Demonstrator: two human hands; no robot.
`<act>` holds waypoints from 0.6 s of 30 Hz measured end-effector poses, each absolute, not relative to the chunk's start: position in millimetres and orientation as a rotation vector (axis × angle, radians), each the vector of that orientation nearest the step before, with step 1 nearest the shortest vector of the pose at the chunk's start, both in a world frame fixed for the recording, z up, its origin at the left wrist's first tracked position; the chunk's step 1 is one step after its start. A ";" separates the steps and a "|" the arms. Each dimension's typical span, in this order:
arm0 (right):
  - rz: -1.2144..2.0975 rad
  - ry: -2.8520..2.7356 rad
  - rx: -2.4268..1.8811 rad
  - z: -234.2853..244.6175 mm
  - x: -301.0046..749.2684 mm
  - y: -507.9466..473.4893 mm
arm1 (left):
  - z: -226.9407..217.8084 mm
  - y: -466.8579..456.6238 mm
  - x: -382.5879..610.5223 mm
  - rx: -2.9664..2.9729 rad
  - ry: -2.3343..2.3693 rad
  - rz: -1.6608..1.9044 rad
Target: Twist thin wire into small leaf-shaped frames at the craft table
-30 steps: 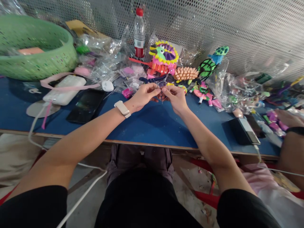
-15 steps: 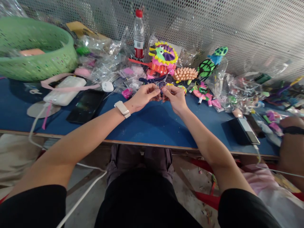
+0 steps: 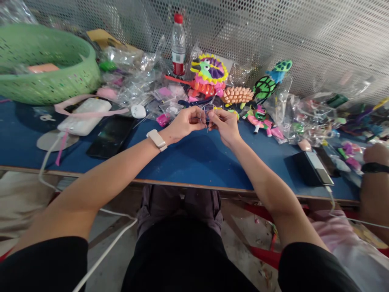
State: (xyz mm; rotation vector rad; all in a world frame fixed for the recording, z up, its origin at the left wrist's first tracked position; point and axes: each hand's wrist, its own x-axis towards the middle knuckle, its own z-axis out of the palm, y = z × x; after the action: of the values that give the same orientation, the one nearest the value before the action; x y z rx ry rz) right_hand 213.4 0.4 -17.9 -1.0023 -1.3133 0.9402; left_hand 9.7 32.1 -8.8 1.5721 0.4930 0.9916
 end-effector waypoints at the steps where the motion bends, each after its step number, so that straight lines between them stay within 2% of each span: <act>1: 0.936 -1.303 -1.008 -17.8 212.6 0.0 | -8.9 31.8 9.8 1.577 0.498 0.994; 18: 0.895 -1.306 -1.008 -18.3 209.8 -2.1 | -11.1 29.8 14.2 1.555 0.513 1.025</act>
State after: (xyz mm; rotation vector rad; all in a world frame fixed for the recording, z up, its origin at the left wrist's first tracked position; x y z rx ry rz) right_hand 209.8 -2.1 -18.3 -1.0083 -1.3061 0.8946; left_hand 14.2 29.8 -11.1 1.5552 0.5128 1.0250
